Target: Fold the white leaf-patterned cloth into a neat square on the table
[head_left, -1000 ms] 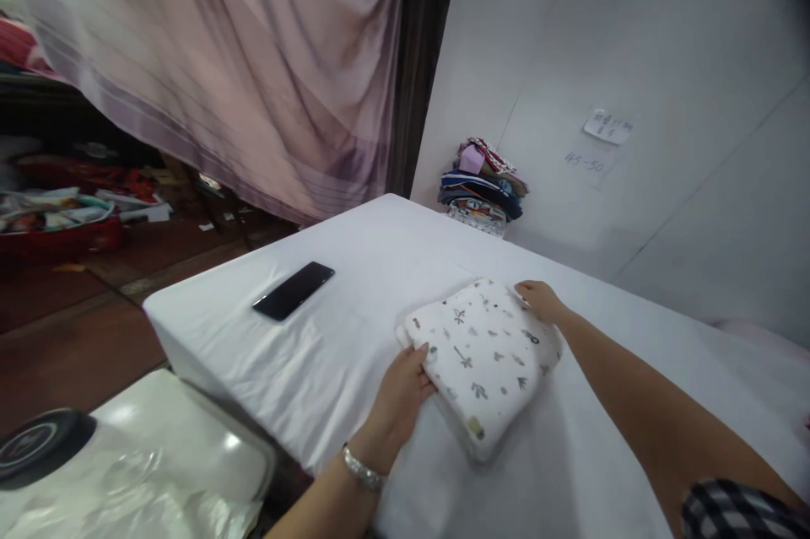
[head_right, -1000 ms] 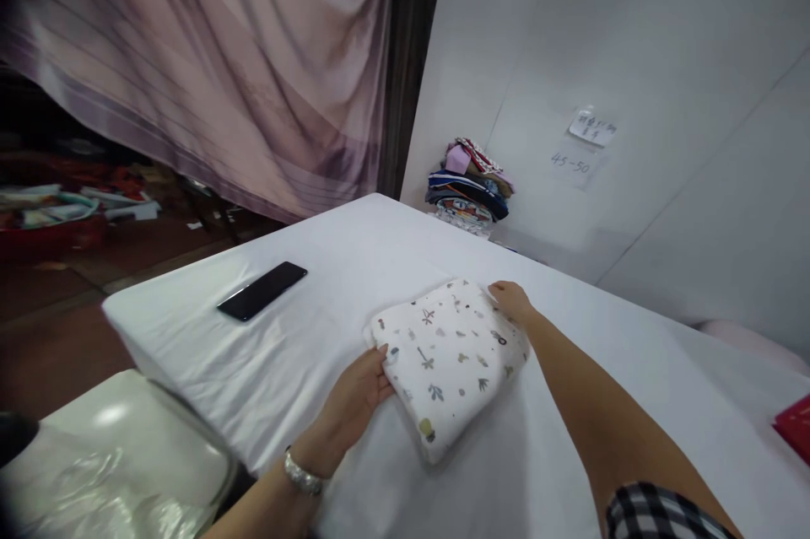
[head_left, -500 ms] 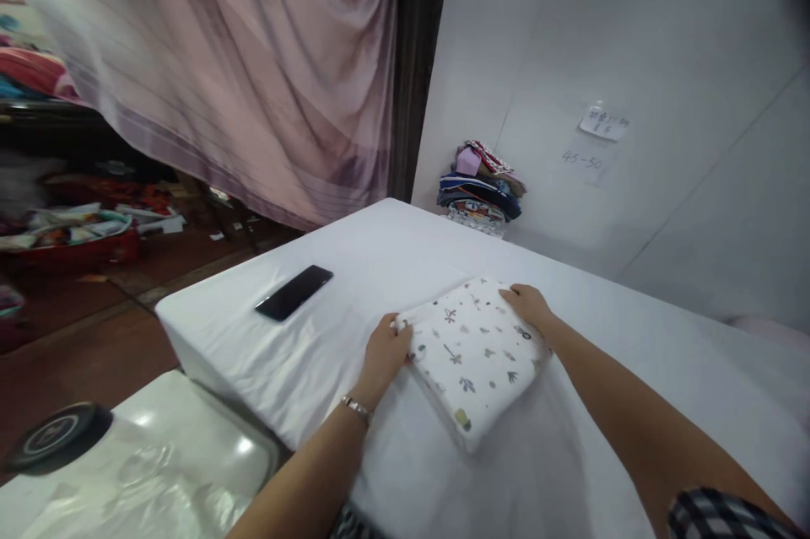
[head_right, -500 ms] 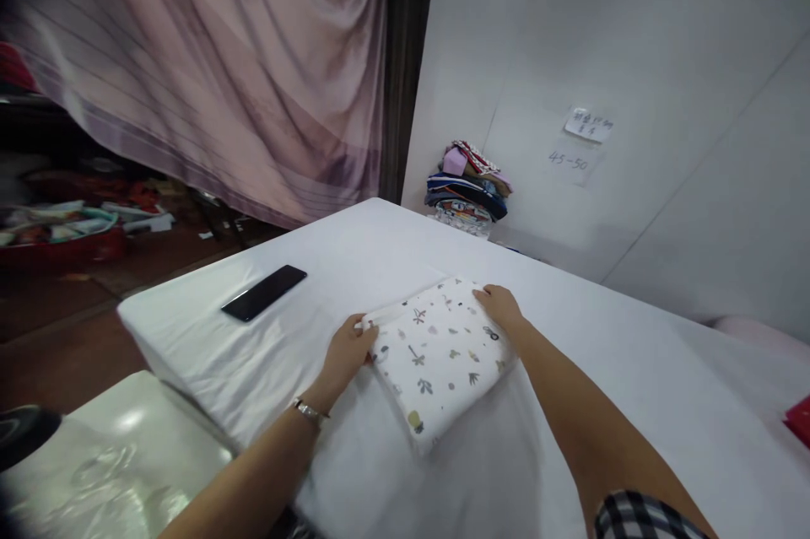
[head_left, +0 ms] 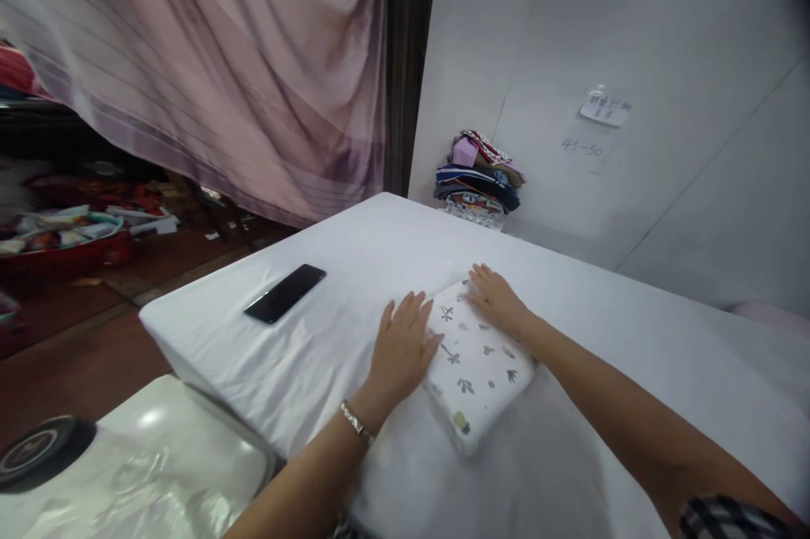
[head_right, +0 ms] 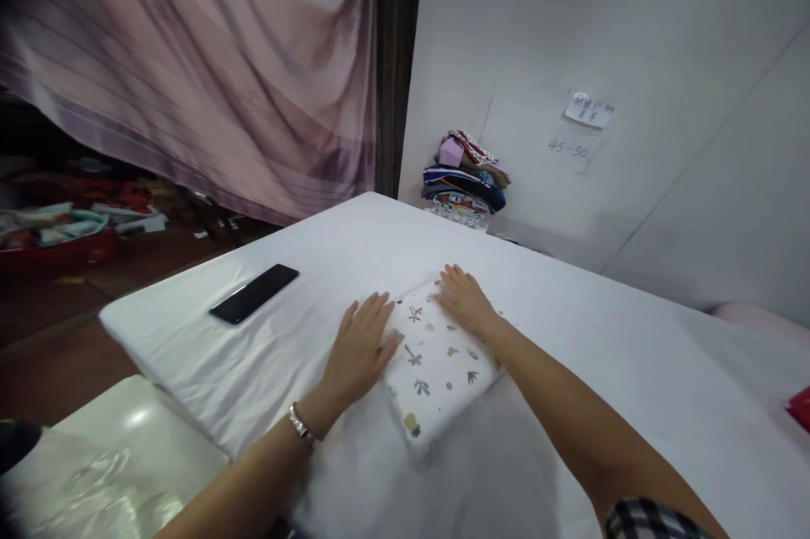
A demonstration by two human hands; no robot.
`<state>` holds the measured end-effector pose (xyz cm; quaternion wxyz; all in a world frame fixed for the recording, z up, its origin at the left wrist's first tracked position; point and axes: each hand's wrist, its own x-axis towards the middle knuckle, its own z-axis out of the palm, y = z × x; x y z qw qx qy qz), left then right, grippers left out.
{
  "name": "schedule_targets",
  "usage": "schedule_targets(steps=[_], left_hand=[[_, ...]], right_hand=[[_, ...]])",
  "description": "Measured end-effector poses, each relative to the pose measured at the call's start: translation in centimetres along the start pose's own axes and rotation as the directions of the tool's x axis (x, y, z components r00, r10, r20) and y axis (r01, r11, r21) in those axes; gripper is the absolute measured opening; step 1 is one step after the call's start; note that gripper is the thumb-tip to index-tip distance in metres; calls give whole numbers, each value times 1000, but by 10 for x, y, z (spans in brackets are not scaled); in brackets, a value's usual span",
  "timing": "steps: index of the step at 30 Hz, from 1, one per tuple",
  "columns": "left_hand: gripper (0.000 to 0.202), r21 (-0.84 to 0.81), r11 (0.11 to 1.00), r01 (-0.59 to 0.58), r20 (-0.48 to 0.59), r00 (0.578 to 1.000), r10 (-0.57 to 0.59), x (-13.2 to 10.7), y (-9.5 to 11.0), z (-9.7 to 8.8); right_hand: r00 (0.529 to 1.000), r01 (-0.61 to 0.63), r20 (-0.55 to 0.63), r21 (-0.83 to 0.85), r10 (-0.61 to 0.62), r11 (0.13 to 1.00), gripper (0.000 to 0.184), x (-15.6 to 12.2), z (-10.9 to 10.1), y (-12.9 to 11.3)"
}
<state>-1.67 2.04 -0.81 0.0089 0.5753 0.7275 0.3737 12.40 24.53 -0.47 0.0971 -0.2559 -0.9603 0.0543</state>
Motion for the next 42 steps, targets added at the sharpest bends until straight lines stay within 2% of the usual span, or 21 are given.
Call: schedule_targets(steps=[2, 4, 8, 12, 17, 22, 25, 28, 30, 33, 35, 39, 42], left_hand=[[52, -98, 995, -17, 79, 997, 24, 4, 0, 8], [57, -171, 984, 50, 108, 994, -32, 5, -5, 18], [60, -257, 953, 158, 121, 984, -131, 3, -13, 30], [62, -193, 967, 167, 155, 978, -138, 2, -12, 29], [60, -220, 967, 130, 119, 987, -106, 2, -12, 28], [61, -189, 976, 109, 110, 990, -90, 2, -15, 31], [62, -157, 982, 104, 111, 990, -87, 3, -14, 31], [61, -140, 986, 94, 108, 991, -79, 3, -14, 30], [60, -91, 993, 79, 112, 991, -69, 3, -15, 30], [61, 57, 998, 34, 143, 989, -42, 3, -16, 31], [63, 161, 987, 4, 170, 985, -32, 3, -17, 32], [65, 328, 943, -47, 190, 982, -18, 3, -16, 32], [64, 396, 914, -85, 163, 986, 21, 1, -16, 32]], right_hand=[[994, 49, 94, 9, -50, 999, 72, 8, 10, -12], [986, 36, 164, 27, -40, 999, 75, 14, 20, -18], [980, 26, 196, 65, -39, 998, 76, 21, 31, -18], [970, 14, 238, 125, -43, 992, 76, 20, 21, -16], [987, -53, 158, 53, 44, 997, 73, 3, 2, 3], [952, -185, 241, -27, 186, 982, 73, -17, 8, 32], [952, -188, 243, -5, 183, 982, 74, -16, 13, 37], [944, -205, 274, 41, 186, 978, 73, -13, 7, 36], [944, -246, 233, 34, 231, 969, 70, -19, 0, 35], [944, -311, 110, -22, 311, 950, 66, -40, -5, 34], [921, -376, 109, -7, 374, 927, 65, -56, -2, 35], [872, -488, 153, 224, 464, 844, 67, -72, 7, 41], [850, -488, 67, 475, 523, 732, 61, -72, 4, 45]])
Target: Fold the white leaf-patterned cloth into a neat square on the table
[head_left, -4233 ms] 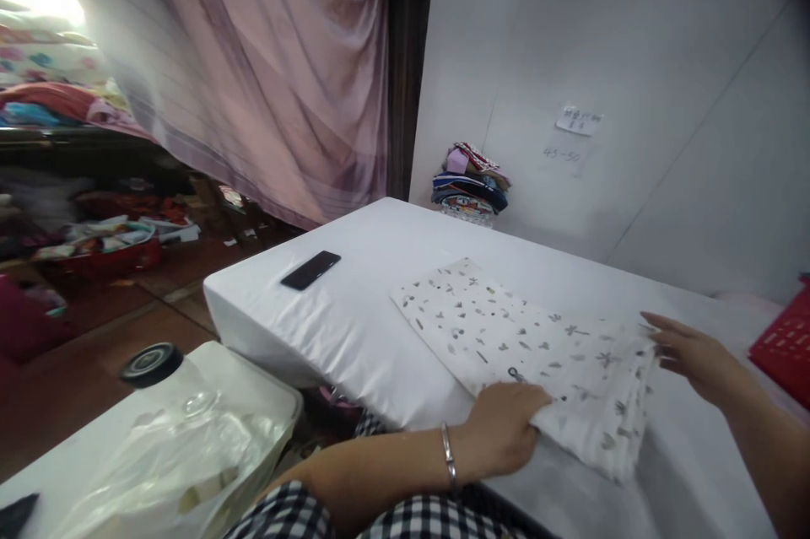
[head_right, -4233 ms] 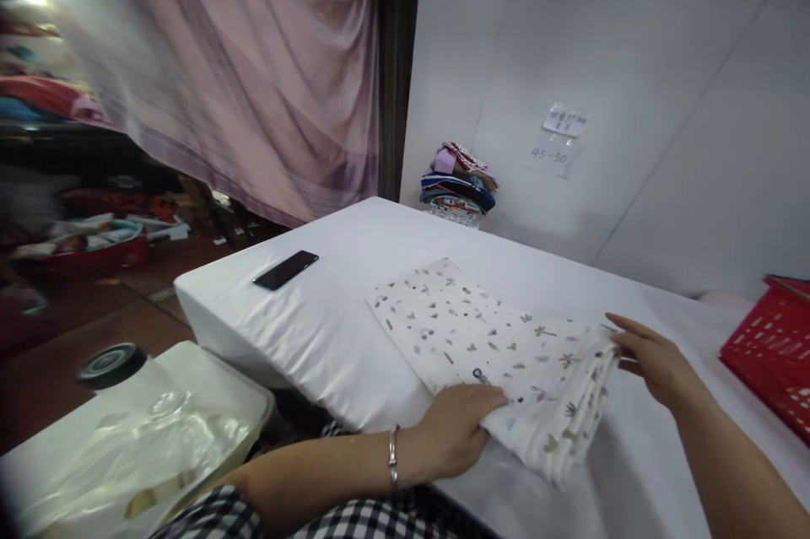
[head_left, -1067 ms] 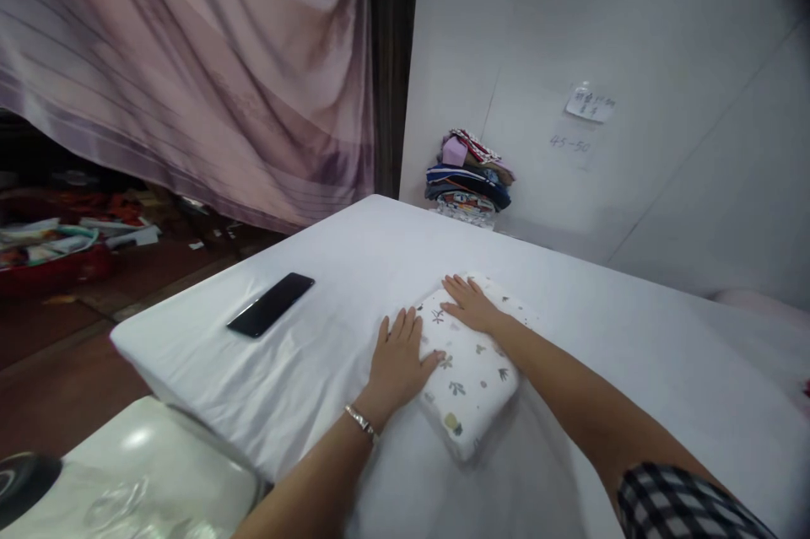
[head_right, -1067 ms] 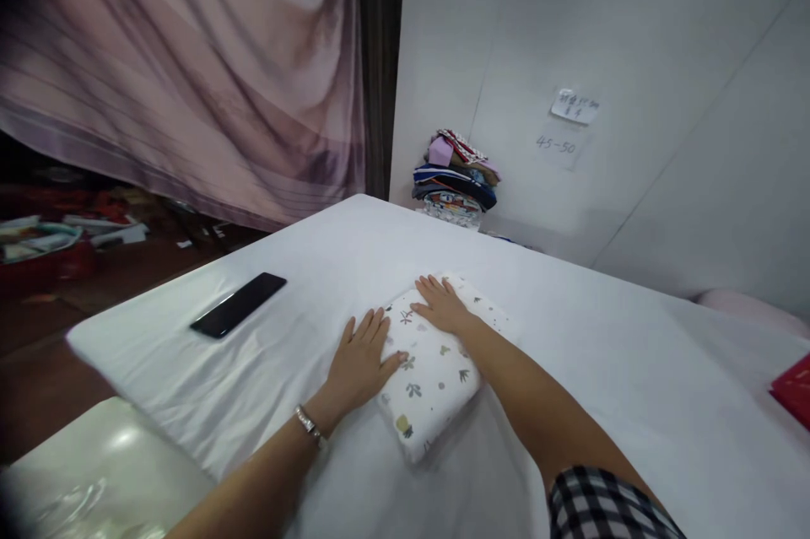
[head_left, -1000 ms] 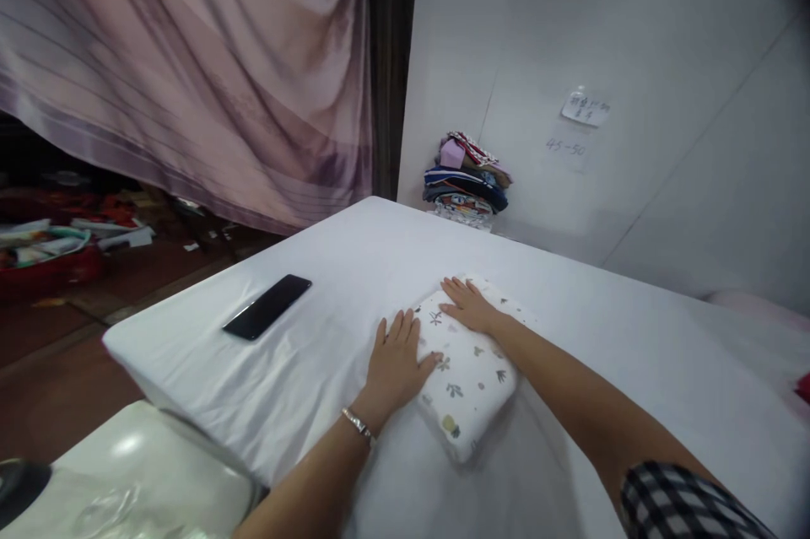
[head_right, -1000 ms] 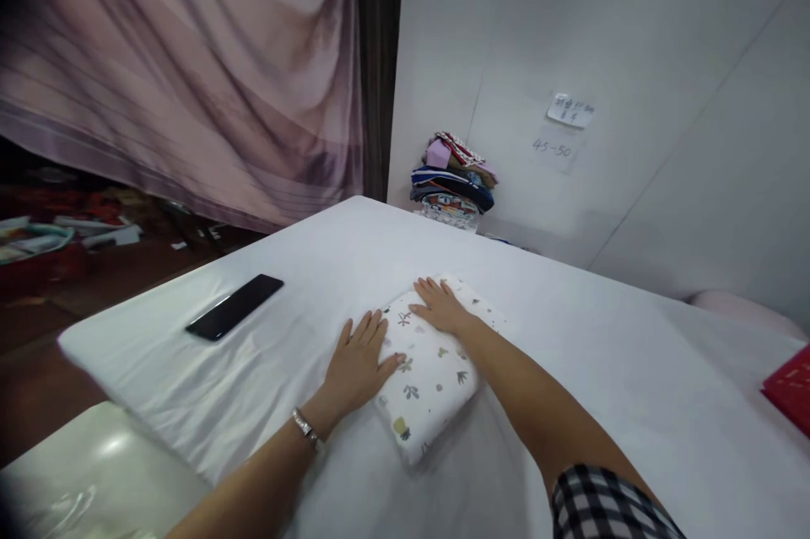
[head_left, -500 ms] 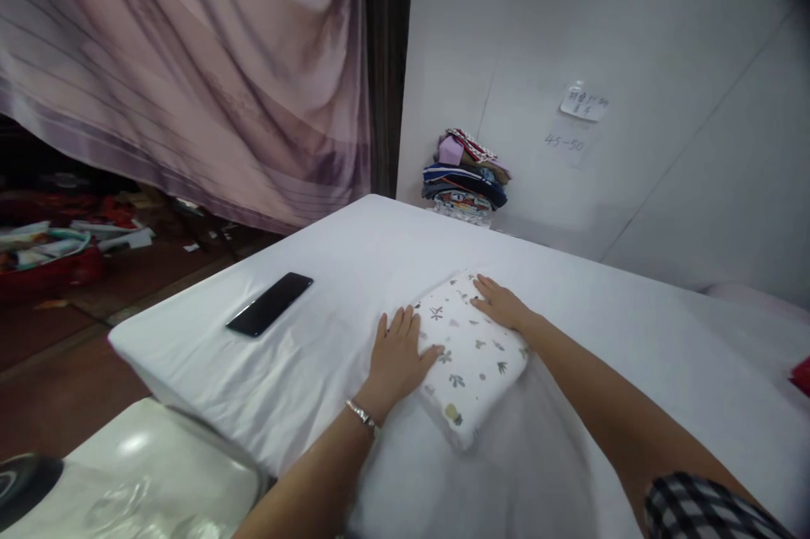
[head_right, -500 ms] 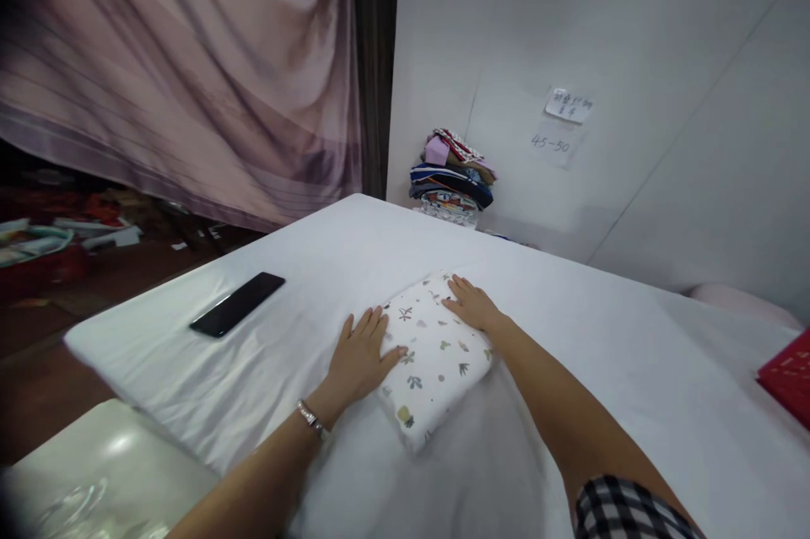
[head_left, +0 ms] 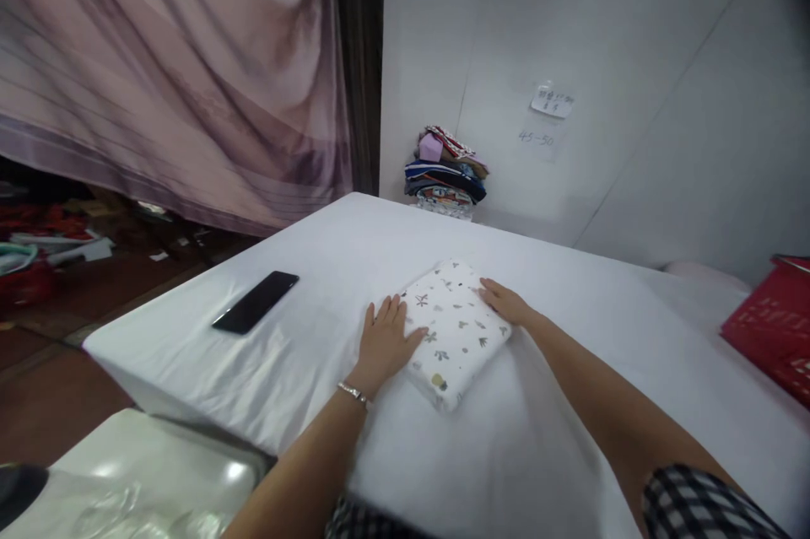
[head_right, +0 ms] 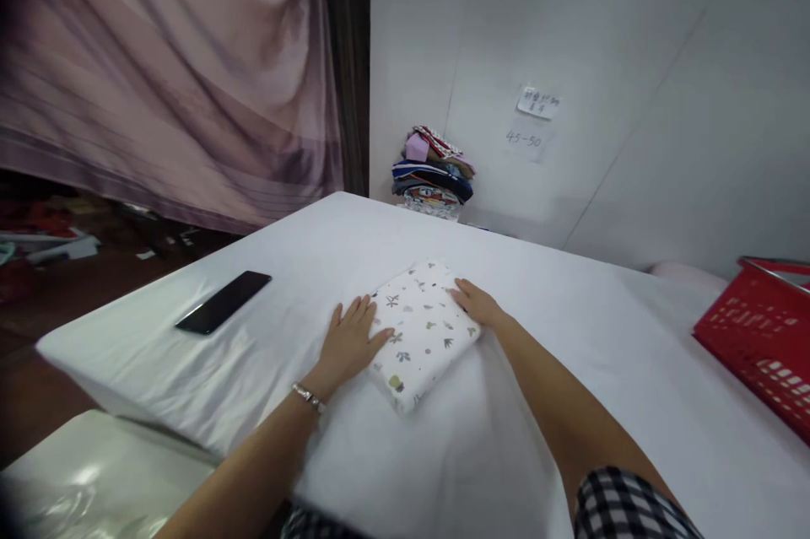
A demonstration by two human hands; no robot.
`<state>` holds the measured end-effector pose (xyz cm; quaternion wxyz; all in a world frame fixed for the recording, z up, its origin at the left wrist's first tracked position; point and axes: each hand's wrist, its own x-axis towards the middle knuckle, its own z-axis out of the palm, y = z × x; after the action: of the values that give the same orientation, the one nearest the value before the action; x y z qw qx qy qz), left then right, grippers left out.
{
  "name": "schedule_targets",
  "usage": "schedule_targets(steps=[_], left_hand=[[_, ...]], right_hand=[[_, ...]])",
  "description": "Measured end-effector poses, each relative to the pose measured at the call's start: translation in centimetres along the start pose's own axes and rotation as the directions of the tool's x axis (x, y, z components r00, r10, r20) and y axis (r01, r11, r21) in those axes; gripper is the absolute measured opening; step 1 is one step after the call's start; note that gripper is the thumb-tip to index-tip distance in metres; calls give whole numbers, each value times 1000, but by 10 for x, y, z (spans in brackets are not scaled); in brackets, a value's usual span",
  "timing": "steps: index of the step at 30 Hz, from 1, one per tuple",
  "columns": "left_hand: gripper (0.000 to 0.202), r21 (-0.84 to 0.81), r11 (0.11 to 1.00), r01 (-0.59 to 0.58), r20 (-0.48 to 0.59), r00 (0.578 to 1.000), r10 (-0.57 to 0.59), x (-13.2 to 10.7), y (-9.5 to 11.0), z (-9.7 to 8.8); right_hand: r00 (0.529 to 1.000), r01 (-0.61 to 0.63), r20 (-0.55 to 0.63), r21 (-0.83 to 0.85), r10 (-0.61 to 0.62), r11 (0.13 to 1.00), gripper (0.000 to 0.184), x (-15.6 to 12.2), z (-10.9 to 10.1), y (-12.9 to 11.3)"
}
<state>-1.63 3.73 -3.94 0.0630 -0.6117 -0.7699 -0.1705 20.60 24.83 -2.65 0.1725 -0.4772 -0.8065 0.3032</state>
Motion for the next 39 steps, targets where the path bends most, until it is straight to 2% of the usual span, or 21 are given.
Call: schedule_targets(steps=[2, 5, 9, 11, 12, 13, 15, 17, 18, 20, 22, 24, 26, 28, 30, 32, 33, 36, 39], left_hand=[[62, -10, 1000, -22, -37, 999, 22, -1, -2, 1], [58, -117, 993, -13, -90, 996, 3, 0, -8, 2], [52, -301, 944, 137, -164, 967, -193, 6, -21, 0], [52, -392, 887, 246, -115, 943, -312, 8, -26, -3], [53, -423, 857, 295, -68, 933, -354, 9, -27, -4], [54, -441, 833, 335, -22, 924, -383, 10, -28, -5], [55, -452, 809, 375, 31, 913, -406, 11, -28, -7], [50, -445, 816, 370, 28, 916, -400, 12, -27, -9], [47, -436, 824, 363, 26, 920, -391, 13, -27, -11], [45, -414, 841, 348, 44, 930, -364, 14, -26, -15], [43, -408, 845, 346, 77, 935, -345, 15, -27, -18], [39, -436, 825, 360, 109, 931, -348, 17, -28, -21], [35, -495, 779, 386, 149, 920, -361, 16, -26, -23], [32, -576, 705, 413, 203, 908, -366, 12, -22, -26], [31, -671, 610, 422, 267, 905, -332, 2, -15, -29], [37, -751, 484, 449, 353, 892, -282, -13, -3, -32], [46, -773, 409, 485, 408, 874, -264, -22, 3, -34], [75, -755, 182, 630, 590, 774, -232, -44, 23, -39], [94, -735, 2, 678, 662, 718, -217, -54, 34, -46]], right_hand=[[994, -26, -107, 105, 37, 994, 57, -3, -6, -1], [960, -67, -260, 155, 106, 986, 56, -20, -14, 0], [883, -86, -434, 228, 180, 970, 51, -62, -17, 12], [839, -89, -470, 378, 274, 921, 46, -85, -16, 19], [834, -105, -427, 498, 349, 861, 45, -97, -14, 20], [844, -132, -335, 628, 420, 767, 45, -108, -12, 20], [873, -225, -79, 811, 482, 540, 45, -129, -8, 15], [884, -317, 133, 875, 448, 366, 38, -145, -4, 2], [883, -360, 214, 879, 417, 312, 34, -151, -1, -7], [871, -446, 348, 857, 347, 258, 30, -159, 6, -25], [862, -496, 437, 832, 257, 247, 32, -162, 16, -41], [865, -500, 464, 831, 194, 244, 34, -161, 26, -52], [871, -487, 449, 842, 199, 231, 38, -158, 33, -57], [875, -468, 414, 857, 253, 216, 40, -155, 34, -54], [876, -447, 373, 867, 305, 223, 40, -154, 27, -47], [876, -445, 357, 858, 323, 258, 41, -158, 13, -35], [875, -455, 363, 843, 321, 286, 41, -161, 6, -29], [870, -478, 357, 781, 340, 401, 38, -173, -13, -13], [881, -465, 328, 734, 342, 495, 39, -184, -20, -7]])
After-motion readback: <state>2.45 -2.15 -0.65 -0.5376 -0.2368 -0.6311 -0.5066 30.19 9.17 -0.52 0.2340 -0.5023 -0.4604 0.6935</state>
